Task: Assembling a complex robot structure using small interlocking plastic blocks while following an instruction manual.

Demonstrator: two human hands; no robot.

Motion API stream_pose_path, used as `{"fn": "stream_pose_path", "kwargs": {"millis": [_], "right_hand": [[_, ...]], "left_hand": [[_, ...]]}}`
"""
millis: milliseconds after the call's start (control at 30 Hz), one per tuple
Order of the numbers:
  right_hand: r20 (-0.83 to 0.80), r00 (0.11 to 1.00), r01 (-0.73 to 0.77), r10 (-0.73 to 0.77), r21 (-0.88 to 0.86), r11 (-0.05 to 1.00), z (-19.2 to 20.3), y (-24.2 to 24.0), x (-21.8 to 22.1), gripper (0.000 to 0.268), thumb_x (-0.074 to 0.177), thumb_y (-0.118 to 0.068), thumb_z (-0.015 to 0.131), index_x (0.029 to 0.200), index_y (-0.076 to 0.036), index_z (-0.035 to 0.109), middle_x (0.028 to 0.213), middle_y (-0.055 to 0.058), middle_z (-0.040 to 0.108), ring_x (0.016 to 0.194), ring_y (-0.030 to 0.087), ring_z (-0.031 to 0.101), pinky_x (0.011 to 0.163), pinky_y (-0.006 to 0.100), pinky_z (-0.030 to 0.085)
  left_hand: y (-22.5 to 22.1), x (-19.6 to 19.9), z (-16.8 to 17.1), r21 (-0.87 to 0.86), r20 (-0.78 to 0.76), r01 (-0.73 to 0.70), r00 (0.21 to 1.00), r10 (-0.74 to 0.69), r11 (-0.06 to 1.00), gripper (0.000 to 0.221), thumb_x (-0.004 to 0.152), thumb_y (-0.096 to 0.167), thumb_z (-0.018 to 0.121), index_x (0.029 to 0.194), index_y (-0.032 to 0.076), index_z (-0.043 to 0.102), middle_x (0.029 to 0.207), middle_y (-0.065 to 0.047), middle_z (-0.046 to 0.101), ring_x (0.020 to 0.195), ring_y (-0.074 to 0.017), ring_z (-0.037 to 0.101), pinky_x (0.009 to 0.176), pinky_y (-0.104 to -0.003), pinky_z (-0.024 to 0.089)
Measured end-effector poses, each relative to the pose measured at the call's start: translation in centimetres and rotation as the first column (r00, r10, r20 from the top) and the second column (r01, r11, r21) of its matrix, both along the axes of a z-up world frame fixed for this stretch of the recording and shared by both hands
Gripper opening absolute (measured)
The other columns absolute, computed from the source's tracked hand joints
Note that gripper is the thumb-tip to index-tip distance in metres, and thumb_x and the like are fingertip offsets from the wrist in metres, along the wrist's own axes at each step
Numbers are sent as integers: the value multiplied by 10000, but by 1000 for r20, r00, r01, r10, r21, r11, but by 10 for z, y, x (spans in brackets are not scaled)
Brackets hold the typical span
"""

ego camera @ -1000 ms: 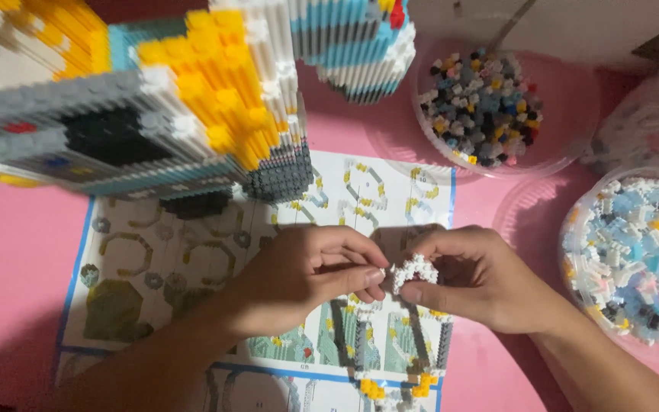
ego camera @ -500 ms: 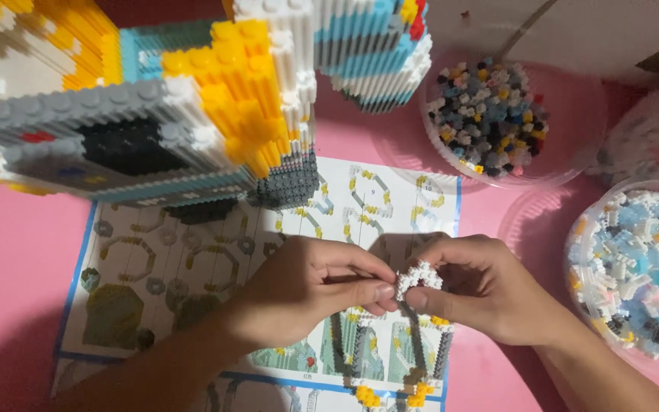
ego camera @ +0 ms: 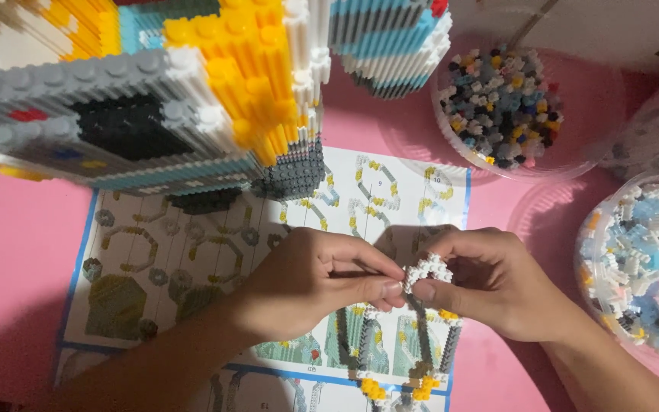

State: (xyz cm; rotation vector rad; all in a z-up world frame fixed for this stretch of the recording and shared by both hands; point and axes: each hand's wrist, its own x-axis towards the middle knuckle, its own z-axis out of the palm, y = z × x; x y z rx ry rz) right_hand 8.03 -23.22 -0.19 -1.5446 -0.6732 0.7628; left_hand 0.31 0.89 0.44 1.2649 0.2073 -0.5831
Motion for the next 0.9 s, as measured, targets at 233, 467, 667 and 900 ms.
{"fn": "stream_pose_path", "kwargs": {"millis": [233,467,667,900], "right_hand": [[-14,999,34,-34,-37,999,-2,-2,-2,62,908,-57,807,951,-25,776,893,29,742,816,115,631,704,291,554],[-17,1000,2,-3,-35,999,2,2,-1,89,917,-53,786,998,-15,790,952,75,794,832,134,693,705,281,579],[14,1000,0,1,-66,998,5,4,-2,87,910,-65,794,988,-28,804,952,63,808,820,128,701,694,278,575],[20,999,-50,50,-7,999,11,10,-1,34,936,-36,771,958,-46,747,921,60,746,798,155,651,694,297,530]], "left_hand": [[0,2,6,30,-22,7,1000,-7,1000,290,867,107,779,1099,-64,809,969,-226,869,899,-255,869,871,-339,743],[3,3,4,37,52,33,998,-35,999,454,823,158,798,1243,1,726,1076,-228,864,948,-235,863,901,-330,727],[4,4,7,129,77,78,993,-88,989,482,812,215,807,1256,45,728,1114,-184,879,1022,-205,868,938,-296,706],[6,6,12,223,87,131,984,-153,966,472,821,240,802,1267,92,760,1092,-112,898,988,-131,859,907,-247,676]]}}
